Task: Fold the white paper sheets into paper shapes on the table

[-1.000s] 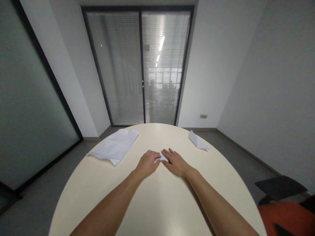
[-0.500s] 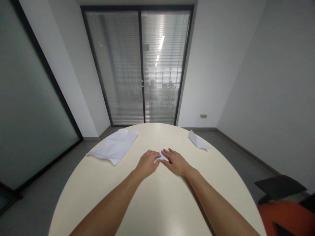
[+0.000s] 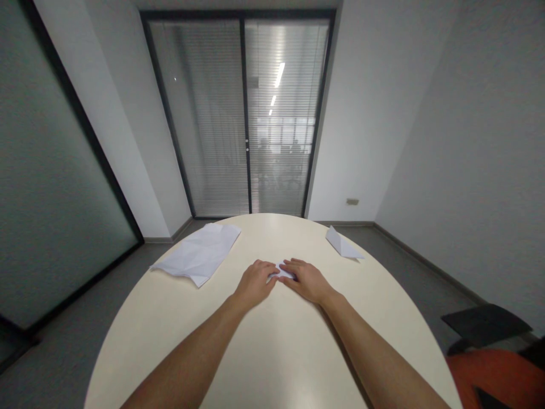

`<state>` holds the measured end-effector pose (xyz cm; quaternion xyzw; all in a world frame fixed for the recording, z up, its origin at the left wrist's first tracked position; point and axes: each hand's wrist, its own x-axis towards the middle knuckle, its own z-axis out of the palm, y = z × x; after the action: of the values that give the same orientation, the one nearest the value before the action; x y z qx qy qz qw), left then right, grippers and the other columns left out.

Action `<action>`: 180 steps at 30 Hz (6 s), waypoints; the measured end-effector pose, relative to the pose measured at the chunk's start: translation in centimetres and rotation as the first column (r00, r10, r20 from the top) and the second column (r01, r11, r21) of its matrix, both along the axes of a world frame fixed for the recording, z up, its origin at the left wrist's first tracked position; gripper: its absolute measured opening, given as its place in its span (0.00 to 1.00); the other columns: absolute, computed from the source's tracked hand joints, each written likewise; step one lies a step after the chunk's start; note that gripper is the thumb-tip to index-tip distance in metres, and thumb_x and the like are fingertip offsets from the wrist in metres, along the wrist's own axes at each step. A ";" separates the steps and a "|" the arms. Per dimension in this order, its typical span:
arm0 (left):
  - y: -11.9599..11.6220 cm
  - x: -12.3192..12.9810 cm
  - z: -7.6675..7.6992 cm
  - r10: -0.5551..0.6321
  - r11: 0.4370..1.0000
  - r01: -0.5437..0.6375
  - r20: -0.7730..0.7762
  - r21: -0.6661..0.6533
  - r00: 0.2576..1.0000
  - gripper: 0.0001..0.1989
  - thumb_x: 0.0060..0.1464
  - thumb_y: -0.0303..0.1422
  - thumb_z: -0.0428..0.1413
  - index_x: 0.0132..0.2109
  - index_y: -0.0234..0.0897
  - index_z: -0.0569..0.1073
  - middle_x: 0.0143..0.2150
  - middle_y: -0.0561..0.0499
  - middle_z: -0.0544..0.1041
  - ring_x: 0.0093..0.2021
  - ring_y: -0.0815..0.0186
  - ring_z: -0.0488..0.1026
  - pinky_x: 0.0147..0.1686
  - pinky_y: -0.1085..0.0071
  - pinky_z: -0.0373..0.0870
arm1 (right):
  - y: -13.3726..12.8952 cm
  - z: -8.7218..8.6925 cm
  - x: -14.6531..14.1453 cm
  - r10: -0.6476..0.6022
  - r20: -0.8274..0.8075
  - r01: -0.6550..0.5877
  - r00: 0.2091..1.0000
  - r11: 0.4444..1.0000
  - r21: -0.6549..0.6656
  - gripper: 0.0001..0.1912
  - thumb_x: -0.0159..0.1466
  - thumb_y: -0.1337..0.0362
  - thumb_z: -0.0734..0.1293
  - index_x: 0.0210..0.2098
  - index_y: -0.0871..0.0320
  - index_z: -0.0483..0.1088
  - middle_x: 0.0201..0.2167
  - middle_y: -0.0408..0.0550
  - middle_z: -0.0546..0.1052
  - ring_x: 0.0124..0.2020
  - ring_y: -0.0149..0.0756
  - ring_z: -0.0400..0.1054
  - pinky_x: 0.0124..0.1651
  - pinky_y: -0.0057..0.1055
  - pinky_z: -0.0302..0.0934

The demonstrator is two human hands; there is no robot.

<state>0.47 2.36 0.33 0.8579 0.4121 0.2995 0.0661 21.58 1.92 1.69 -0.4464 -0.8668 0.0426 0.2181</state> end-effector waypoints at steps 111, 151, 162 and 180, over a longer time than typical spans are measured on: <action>-0.4 0.2 0.5 0.055 0.998 -0.054 0.141 -0.007 0.988 0.20 0.63 0.25 0.48 0.58 0.45 0.71 0.55 0.49 0.74 0.54 0.64 0.73 0.56 0.67 0.70 | 1.5 -1.1 0.4 -0.191 -0.499 0.123 0.845 0.979 -0.165 0.16 0.64 0.66 0.63 0.49 0.54 0.75 0.47 0.48 0.79 0.36 0.36 0.73 0.46 0.35 0.68; 0.0 0.3 -0.6 0.009 1.000 -0.010 0.056 0.017 0.998 0.13 0.61 0.33 0.56 0.52 0.38 0.75 0.51 0.45 0.79 0.53 0.57 0.72 0.56 0.59 0.69 | 0.5 -1.8 -0.3 -0.069 -0.003 0.068 0.998 0.989 -0.135 0.31 0.70 0.56 0.59 0.68 0.63 0.57 0.68 0.62 0.60 0.70 0.54 0.50 0.69 0.56 0.48; 0.3 0.2 -0.9 -0.021 1.000 0.021 0.102 -0.005 0.995 0.13 0.58 0.32 0.58 0.50 0.38 0.74 0.49 0.44 0.76 0.51 0.57 0.72 0.55 0.58 0.69 | 0.7 -1.4 -0.3 0.015 -0.176 -0.025 0.984 0.998 -0.055 0.27 0.66 0.60 0.64 0.63 0.62 0.64 0.60 0.61 0.71 0.61 0.50 0.65 0.65 0.49 0.57; 0.1 0.3 0.5 -0.089 0.996 0.087 0.331 0.021 0.940 0.15 0.58 0.23 0.53 0.51 0.40 0.71 0.54 0.47 0.72 0.56 0.63 0.70 0.59 0.63 0.67 | 2.0 -2.1 -0.6 -0.111 -0.701 -0.177 0.704 0.930 -0.324 0.33 0.59 0.59 0.71 0.61 0.59 0.62 0.46 0.52 0.77 0.42 0.39 0.72 0.47 0.37 0.67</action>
<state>0.77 2.51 0.78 0.8131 0.3557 0.4374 0.1450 20.95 3.93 -0.38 -0.4120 -0.7000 0.3759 0.4459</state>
